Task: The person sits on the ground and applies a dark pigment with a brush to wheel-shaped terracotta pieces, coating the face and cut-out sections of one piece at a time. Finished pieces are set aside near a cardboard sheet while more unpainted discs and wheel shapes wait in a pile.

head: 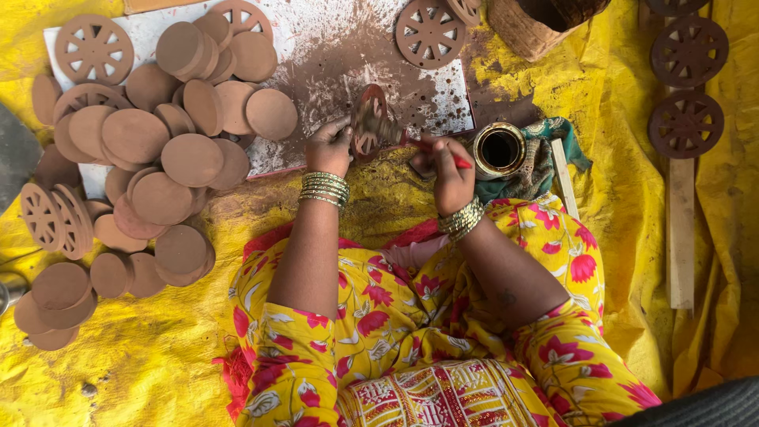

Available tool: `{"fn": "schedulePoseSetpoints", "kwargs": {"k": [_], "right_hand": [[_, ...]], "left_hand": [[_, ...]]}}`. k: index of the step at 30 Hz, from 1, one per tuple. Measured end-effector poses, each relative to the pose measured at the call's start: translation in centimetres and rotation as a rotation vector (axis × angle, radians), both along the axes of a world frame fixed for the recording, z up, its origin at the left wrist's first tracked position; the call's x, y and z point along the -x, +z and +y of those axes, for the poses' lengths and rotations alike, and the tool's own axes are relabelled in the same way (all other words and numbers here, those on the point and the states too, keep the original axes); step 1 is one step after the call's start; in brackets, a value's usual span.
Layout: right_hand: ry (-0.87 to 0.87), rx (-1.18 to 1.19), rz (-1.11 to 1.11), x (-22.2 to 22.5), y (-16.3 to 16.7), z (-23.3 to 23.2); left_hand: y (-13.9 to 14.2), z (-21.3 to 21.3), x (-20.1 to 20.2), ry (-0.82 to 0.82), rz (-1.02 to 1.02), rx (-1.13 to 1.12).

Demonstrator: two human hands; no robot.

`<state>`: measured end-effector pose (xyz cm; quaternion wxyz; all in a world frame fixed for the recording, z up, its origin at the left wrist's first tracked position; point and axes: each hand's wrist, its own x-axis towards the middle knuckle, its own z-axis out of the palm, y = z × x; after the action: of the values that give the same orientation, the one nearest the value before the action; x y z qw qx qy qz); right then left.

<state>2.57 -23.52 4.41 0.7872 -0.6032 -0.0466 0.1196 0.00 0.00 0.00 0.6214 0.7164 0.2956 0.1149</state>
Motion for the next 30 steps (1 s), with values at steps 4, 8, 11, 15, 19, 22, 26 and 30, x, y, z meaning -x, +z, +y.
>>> {"fn": "schedulePoseSetpoints", "kwargs": {"k": [4,8,11,15,19,22,26,30], "right_hand": [[0.076,0.063,-0.014,0.9,0.7,-0.7],[-0.036,0.026,-0.086,0.4,0.7,-0.4],[-0.032,-0.002,-0.027,0.5,0.5,-0.1],[0.052,0.032,-0.052,1.3,0.2,-0.2],[0.09,0.066,-0.058,1.4,0.5,-0.9],[0.041,0.069,-0.128,1.1,0.8,-1.0],[0.059,0.066,-0.163,1.6,0.7,-0.6],[0.119,0.085,-0.09,1.9,0.7,-0.7]], "left_hand": [[1.3,0.1,0.2,0.049,0.15,0.181],[0.7,0.0,0.0,0.002,-0.068,0.034],[0.1,-0.1,0.2,0.024,0.004,0.087],[0.1,0.3,0.2,0.067,0.107,0.143],[-0.2,0.4,0.3,0.027,0.021,0.103],[-0.4,0.2,0.1,0.022,-0.035,0.034],[-0.2,0.2,0.3,0.036,0.056,0.123],[0.9,0.5,0.4,0.052,0.093,0.121]]}}
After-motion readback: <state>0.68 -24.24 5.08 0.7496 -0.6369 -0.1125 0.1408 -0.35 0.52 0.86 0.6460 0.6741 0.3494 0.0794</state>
